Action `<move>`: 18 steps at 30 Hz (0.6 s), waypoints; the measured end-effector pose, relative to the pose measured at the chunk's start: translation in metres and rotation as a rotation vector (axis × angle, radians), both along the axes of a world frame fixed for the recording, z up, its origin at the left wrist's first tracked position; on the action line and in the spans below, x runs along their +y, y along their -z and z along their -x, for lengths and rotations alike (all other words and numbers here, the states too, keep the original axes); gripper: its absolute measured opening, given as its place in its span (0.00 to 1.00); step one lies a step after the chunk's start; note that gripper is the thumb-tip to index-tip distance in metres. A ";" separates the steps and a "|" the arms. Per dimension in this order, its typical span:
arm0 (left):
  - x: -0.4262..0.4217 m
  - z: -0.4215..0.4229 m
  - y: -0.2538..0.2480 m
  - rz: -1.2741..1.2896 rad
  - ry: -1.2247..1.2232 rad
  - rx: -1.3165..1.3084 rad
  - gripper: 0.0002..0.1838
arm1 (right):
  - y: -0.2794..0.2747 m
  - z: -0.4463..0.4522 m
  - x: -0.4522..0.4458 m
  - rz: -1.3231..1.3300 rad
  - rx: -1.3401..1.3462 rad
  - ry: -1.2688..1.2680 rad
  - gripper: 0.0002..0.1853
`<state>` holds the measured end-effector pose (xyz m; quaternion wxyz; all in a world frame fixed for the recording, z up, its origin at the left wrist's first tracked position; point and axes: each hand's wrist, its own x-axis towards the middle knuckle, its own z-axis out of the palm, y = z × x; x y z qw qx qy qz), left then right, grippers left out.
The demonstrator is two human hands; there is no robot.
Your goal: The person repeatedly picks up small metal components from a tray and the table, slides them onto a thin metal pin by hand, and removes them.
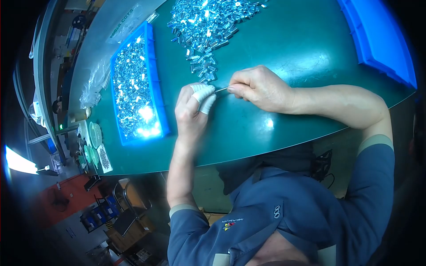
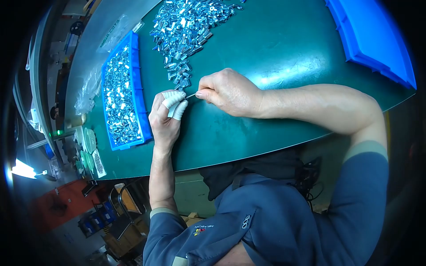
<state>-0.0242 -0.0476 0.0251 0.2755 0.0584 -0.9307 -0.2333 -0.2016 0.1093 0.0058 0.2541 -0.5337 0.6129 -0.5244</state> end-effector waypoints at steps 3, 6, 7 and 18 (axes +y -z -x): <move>0.001 0.001 0.000 0.002 0.008 0.003 0.14 | 0.008 -0.002 -0.002 0.164 0.144 0.047 0.13; 0.002 0.000 0.000 -0.027 0.012 0.000 0.13 | 0.002 0.000 0.002 -0.010 0.066 -0.045 0.15; 0.003 -0.001 0.000 -0.051 0.019 -0.008 0.13 | -0.002 0.000 0.003 -0.011 0.066 -0.046 0.15; 0.015 0.005 0.002 -0.232 0.005 -0.047 0.14 | -0.009 0.001 0.001 -0.243 -0.340 -0.122 0.21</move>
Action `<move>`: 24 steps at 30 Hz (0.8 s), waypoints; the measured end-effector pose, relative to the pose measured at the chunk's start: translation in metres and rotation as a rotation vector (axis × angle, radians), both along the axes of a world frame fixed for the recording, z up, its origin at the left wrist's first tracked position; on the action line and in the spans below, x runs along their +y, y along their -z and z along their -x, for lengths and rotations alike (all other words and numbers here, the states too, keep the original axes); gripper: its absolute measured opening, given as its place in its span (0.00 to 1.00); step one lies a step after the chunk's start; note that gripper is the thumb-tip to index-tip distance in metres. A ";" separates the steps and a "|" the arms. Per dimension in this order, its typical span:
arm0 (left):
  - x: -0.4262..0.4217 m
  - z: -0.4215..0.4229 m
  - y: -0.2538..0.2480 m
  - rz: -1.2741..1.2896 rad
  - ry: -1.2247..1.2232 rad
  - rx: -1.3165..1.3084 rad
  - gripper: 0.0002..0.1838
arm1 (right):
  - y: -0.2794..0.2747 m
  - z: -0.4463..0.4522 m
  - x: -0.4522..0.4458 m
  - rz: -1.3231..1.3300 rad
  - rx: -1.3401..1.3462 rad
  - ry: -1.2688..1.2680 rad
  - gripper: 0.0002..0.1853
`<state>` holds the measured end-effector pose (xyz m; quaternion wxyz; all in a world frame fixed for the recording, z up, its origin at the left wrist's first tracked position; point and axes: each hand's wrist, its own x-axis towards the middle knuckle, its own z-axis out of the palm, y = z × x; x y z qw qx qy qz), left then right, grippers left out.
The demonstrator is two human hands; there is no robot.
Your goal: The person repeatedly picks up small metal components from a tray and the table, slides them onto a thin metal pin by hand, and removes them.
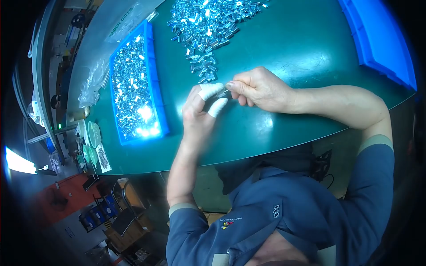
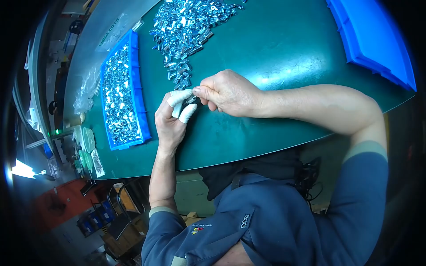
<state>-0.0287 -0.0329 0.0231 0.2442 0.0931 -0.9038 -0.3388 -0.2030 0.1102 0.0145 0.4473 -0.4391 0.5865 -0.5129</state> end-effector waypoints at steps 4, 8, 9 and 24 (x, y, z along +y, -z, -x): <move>-0.002 -0.004 0.003 -0.012 0.003 -0.024 0.14 | -0.001 0.001 0.000 0.014 0.012 -0.056 0.20; -0.004 -0.004 0.004 -0.012 -0.038 -0.006 0.12 | -0.002 -0.003 0.002 0.113 0.118 0.038 0.15; -0.004 -0.005 0.004 -0.020 -0.045 -0.008 0.12 | 0.001 -0.005 0.001 0.170 0.134 0.100 0.14; 0.004 0.001 0.001 0.199 0.009 0.159 0.14 | -0.004 -0.001 0.003 0.028 0.022 0.005 0.22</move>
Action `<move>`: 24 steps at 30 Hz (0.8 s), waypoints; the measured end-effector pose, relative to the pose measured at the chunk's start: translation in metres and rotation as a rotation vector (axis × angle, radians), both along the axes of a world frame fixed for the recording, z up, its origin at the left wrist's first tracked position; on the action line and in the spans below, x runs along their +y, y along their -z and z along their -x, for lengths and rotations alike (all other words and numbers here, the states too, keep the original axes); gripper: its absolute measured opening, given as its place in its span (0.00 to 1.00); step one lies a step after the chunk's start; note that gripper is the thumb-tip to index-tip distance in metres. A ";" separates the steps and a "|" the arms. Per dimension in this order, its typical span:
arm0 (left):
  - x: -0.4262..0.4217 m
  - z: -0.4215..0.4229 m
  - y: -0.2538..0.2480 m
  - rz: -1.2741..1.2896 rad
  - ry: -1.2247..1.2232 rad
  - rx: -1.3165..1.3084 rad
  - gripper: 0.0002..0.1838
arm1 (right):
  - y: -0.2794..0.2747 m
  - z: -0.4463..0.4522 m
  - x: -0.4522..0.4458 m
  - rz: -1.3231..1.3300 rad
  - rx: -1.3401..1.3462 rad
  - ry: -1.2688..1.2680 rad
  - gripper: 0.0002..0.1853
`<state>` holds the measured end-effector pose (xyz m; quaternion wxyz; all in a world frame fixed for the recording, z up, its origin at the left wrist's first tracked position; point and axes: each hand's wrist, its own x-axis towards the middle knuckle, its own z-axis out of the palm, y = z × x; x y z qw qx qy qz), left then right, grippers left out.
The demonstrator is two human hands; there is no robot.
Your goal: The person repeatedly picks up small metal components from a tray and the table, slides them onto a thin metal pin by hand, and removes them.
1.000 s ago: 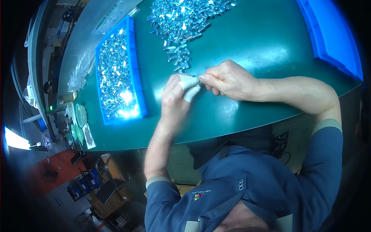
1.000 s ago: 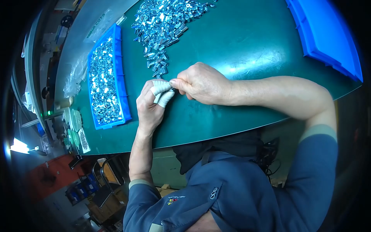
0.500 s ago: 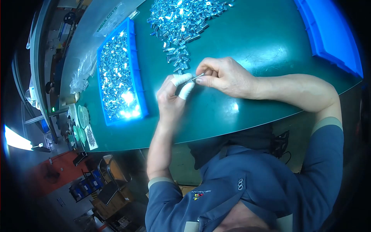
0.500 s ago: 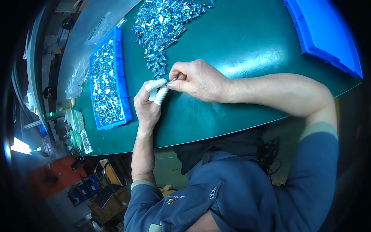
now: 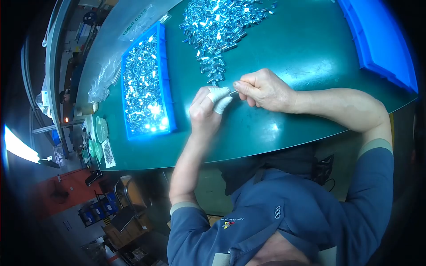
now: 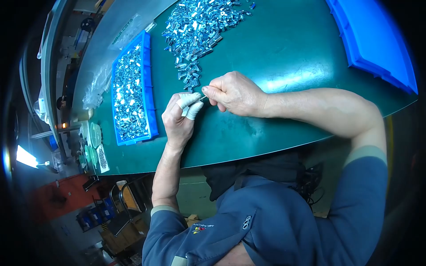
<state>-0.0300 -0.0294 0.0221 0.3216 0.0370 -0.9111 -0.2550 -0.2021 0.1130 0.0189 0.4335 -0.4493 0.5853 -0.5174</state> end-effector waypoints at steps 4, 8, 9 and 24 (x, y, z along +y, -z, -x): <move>-0.007 -0.004 -0.016 0.085 -0.024 -0.069 0.13 | 0.004 -0.002 -0.002 0.014 -0.023 0.026 0.22; -0.064 -0.025 -0.030 0.273 -0.291 -0.076 0.11 | 0.005 0.002 -0.002 0.013 -0.151 0.123 0.21; -0.090 -0.031 -0.033 0.270 -0.379 -0.061 0.10 | 0.005 0.001 -0.002 -0.010 -0.156 0.109 0.22; -0.072 0.018 -0.002 0.051 -0.323 -0.316 0.16 | 0.002 -0.001 -0.002 -0.013 -0.169 0.110 0.21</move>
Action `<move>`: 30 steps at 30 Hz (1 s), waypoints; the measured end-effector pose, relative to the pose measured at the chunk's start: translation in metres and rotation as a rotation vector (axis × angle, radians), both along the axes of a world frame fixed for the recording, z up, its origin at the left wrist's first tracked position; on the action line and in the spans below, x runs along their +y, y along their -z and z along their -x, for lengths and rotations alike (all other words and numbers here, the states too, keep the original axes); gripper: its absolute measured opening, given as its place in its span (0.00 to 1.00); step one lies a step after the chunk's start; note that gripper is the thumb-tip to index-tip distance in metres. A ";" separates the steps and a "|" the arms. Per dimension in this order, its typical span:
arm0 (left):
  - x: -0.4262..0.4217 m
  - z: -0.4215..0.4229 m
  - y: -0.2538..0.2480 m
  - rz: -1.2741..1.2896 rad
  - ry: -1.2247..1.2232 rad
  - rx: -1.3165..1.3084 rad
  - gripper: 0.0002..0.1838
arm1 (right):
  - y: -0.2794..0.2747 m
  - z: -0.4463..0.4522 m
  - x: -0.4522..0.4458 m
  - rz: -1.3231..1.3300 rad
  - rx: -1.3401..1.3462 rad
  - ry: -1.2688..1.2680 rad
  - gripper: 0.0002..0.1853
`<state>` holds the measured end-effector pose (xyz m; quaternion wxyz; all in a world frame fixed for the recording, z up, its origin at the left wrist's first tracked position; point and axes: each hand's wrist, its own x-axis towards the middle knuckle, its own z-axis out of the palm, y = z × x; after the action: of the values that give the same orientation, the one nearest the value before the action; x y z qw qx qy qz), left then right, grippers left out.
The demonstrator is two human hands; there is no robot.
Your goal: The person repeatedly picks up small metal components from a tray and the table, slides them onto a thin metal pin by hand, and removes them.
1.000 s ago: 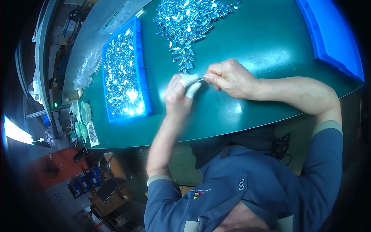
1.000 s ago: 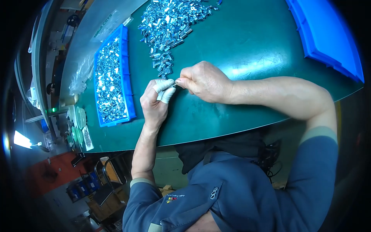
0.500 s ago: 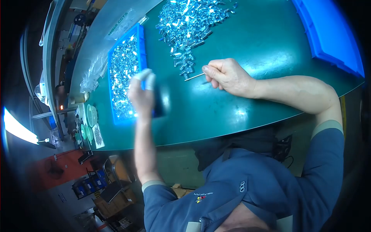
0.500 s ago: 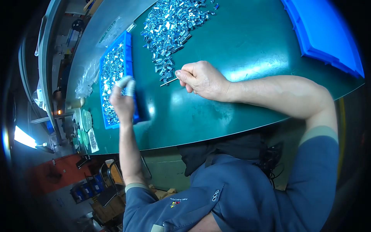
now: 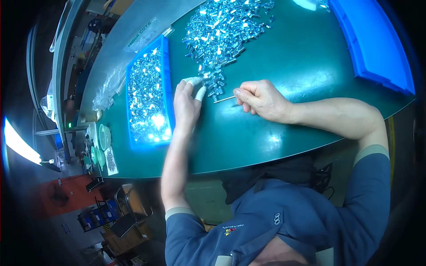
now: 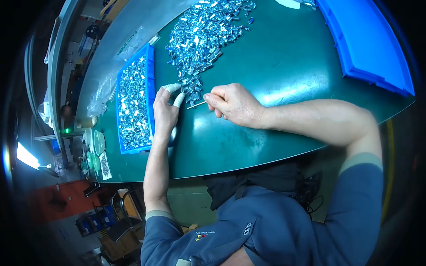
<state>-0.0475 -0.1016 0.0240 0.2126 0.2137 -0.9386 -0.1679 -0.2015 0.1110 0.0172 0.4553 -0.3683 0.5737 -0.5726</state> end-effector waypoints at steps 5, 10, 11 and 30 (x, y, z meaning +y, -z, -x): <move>0.008 -0.017 -0.002 -0.106 0.086 0.018 0.14 | 0.000 0.001 0.000 -0.003 0.008 0.008 0.20; 0.013 -0.023 0.010 -0.015 0.006 0.081 0.13 | 0.005 -0.001 -0.002 0.035 0.009 0.018 0.16; 0.012 -0.024 0.012 -0.036 0.004 0.117 0.12 | 0.006 0.000 -0.003 0.034 0.017 0.017 0.16; 0.054 -0.025 -0.014 -0.140 0.238 0.222 0.11 | 0.006 -0.004 0.001 0.056 0.115 0.007 0.15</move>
<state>-0.0224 -0.0476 0.0375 0.2779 0.0954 -0.9141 -0.2796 -0.1976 0.1116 0.0109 0.4090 -0.4111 0.5840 -0.5680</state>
